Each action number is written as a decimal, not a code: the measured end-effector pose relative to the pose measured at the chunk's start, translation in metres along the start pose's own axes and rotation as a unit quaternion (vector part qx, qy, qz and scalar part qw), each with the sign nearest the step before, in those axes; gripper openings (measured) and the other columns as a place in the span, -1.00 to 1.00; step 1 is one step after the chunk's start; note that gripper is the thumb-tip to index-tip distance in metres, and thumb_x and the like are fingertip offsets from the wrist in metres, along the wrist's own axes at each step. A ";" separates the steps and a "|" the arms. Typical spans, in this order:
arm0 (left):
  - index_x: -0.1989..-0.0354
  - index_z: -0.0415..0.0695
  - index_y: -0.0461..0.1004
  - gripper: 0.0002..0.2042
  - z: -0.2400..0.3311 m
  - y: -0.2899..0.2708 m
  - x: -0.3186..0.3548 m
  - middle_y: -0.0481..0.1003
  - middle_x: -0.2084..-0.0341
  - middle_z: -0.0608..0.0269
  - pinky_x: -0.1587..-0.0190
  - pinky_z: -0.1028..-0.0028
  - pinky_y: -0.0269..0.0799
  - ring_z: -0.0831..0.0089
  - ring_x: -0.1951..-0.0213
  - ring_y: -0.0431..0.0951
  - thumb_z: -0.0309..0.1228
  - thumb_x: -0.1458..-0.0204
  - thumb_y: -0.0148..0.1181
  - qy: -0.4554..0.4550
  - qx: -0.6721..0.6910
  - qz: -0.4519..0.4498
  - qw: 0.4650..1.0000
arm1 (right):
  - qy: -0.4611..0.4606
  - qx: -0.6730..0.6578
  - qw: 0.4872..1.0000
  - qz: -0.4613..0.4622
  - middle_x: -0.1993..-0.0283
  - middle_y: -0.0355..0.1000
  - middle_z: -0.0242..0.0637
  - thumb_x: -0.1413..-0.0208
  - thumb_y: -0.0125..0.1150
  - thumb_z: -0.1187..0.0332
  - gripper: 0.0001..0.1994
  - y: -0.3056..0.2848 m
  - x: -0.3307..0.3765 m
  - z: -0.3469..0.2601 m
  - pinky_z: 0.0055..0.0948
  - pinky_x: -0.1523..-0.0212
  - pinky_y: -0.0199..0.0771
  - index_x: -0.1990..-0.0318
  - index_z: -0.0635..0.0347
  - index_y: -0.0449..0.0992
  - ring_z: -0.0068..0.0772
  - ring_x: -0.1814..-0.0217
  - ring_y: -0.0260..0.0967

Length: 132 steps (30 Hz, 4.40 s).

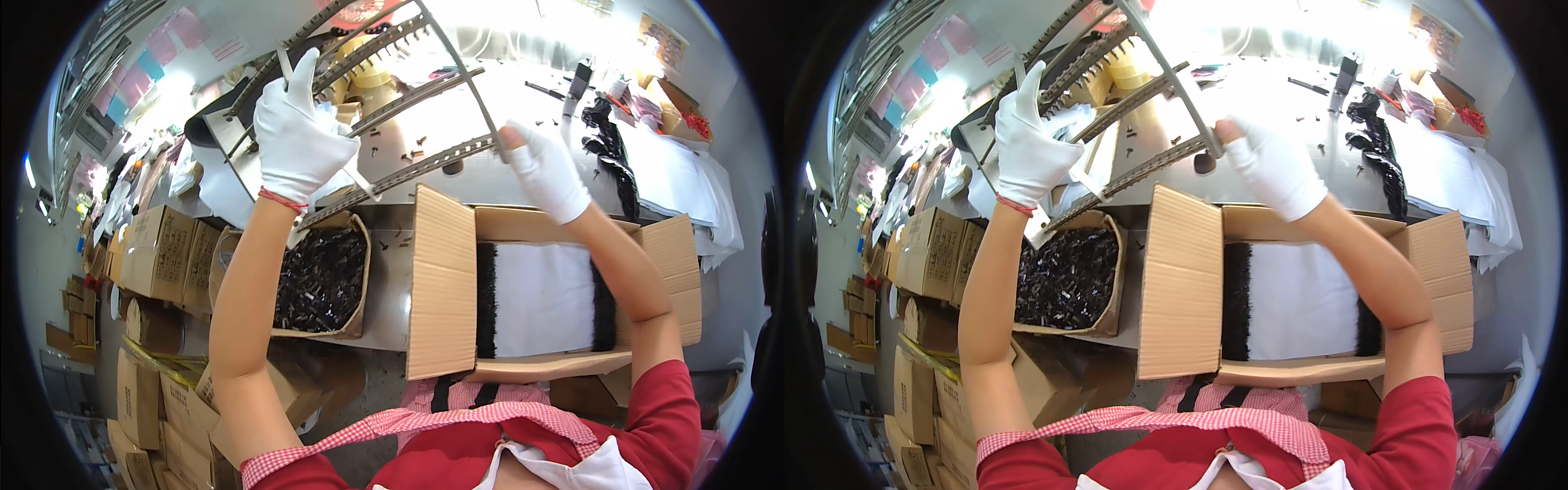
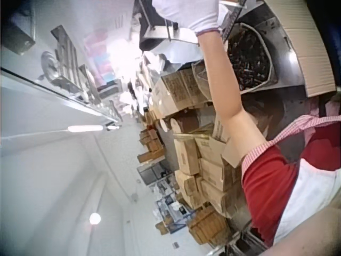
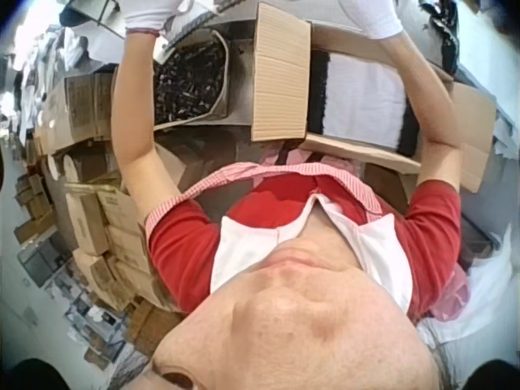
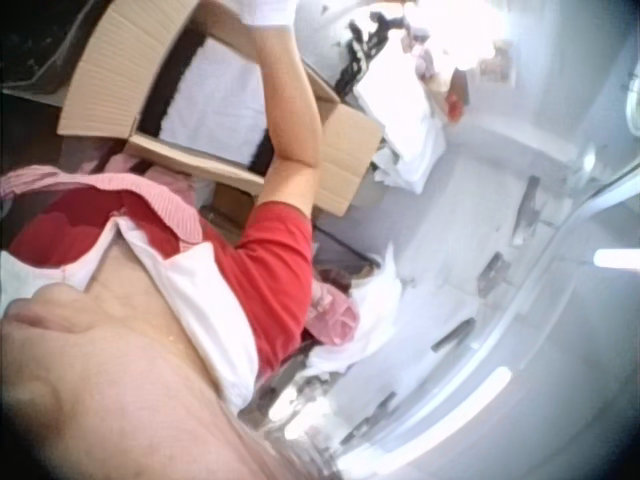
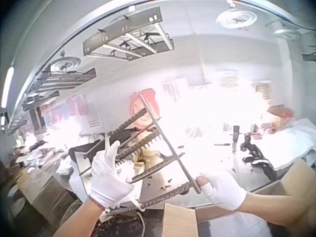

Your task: The person repeatedly picks up black hairbrush heads from a metal rack and places them into a cardboard box lined with white paper. The person handles the brushes one at a time, arranging them in rows inside the box.

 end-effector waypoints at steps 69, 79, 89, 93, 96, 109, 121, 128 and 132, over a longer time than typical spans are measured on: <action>-0.38 -0.36 -0.14 -0.01 0.017 0.105 0.134 0.21 -0.12 -0.13 -0.28 0.27 0.19 0.09 -0.15 0.31 -0.60 0.37 0.20 -0.245 0.266 0.113 0.925 | -0.114 0.262 0.958 -0.032 0.18 0.62 -0.34 -0.19 0.17 0.10 -0.71 0.095 -0.158 -0.135 -0.23 0.10 0.55 0.03 -0.06 0.63 -0.24 0.16 0.59; -0.38 -0.20 0.15 -0.02 -0.063 -0.015 0.103 0.34 0.07 0.04 -0.23 0.28 0.25 0.16 -0.05 0.36 -0.54 0.46 0.32 -0.141 0.227 -0.125 0.955 | -0.015 0.179 0.980 -0.090 0.34 0.55 -0.19 -0.23 0.17 0.04 -0.59 0.045 -0.149 -0.093 -0.42 0.23 0.46 0.10 0.26 0.59 -0.42 0.34 0.46; -0.23 -0.13 0.37 -0.13 -0.156 -0.080 0.228 0.36 0.24 0.03 -0.06 0.23 0.30 0.06 0.10 0.40 -0.40 0.52 0.34 -0.128 0.058 -0.383 0.913 | 0.354 -0.435 0.780 0.278 0.64 0.11 -0.57 -0.37 -0.10 0.13 -0.73 -0.129 -0.062 0.212 -0.66 0.73 -0.08 0.37 0.01 0.27 -0.71 0.70 0.00; -0.23 -0.22 0.35 -0.16 -0.142 -0.081 0.187 0.41 0.11 0.04 -0.15 0.25 0.28 0.08 0.02 0.41 -0.50 0.49 0.29 -0.114 0.067 -0.366 0.921 | 0.277 -0.295 0.766 0.499 0.55 0.33 -0.40 -0.35 -0.12 0.17 -0.70 -0.317 0.044 0.307 -0.59 0.69 0.11 0.23 0.16 0.47 -0.61 0.66 0.18; -0.29 -0.29 0.25 -0.18 -0.124 -0.105 0.148 0.37 0.05 0.05 -0.17 0.27 0.23 0.19 -0.01 0.33 -0.56 0.36 0.29 -0.091 0.034 -0.359 0.928 | 0.323 0.060 0.700 0.634 0.39 0.55 -0.17 -0.29 -0.16 0.15 -0.63 -0.396 0.126 0.314 -0.31 0.45 0.44 0.33 0.22 0.50 -0.30 0.49 0.47; -0.39 -0.28 0.13 -0.10 0.103 -0.050 -0.032 0.28 -0.30 -0.12 -0.38 0.17 0.05 0.06 -0.30 0.28 -0.18 0.14 0.40 -0.011 0.213 -0.382 0.899 | 0.451 -0.091 0.653 0.602 0.01 0.47 -0.04 -0.06 0.31 -0.18 -0.08 -0.383 0.339 0.395 -0.07 0.13 0.56 -0.45 0.08 0.03 -0.17 0.16 0.52; -0.40 -0.38 -0.03 0.04 0.325 0.041 -0.046 0.31 0.06 -0.15 -0.16 0.07 0.15 -0.08 -0.05 0.29 -0.53 0.44 0.31 0.302 0.226 -0.332 0.864 | -0.048 0.450 0.871 0.192 -0.05 0.45 -0.21 0.11 0.39 0.01 -0.49 -0.231 0.264 0.021 -0.18 -0.21 0.29 0.07 0.17 0.59 -0.14 -0.22 0.29; -0.26 -0.09 0.28 -0.24 0.453 -0.051 0.044 0.35 -0.08 0.09 -0.30 -0.11 0.09 0.05 -0.22 0.32 -0.53 0.27 0.34 0.575 0.449 -0.039 0.683 | 0.340 0.407 0.797 0.290 -0.03 0.30 0.05 0.35 0.44 0.23 -0.30 -0.122 0.379 -0.102 -0.09 0.10 0.38 -0.11 0.08 0.41 0.06 0.02 0.35; -0.28 -0.13 0.22 -0.21 0.437 -0.065 0.103 0.29 -0.20 0.04 -0.33 -0.10 0.04 -0.01 -0.27 0.25 -0.45 0.25 0.38 0.593 0.566 -0.107 0.562 | 0.441 0.244 0.729 0.464 -0.09 0.38 -0.11 0.32 0.46 0.25 -0.13 -0.073 0.534 -0.155 -0.25 -0.13 0.37 -0.30 0.14 0.30 -0.17 -0.09 0.35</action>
Point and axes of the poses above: each hand's wrist, its own x-axis away from the middle knuckle, its own y-axis out of the palm, z = x × y, the point moved 1 cm from there along -x, towards the middle knuckle
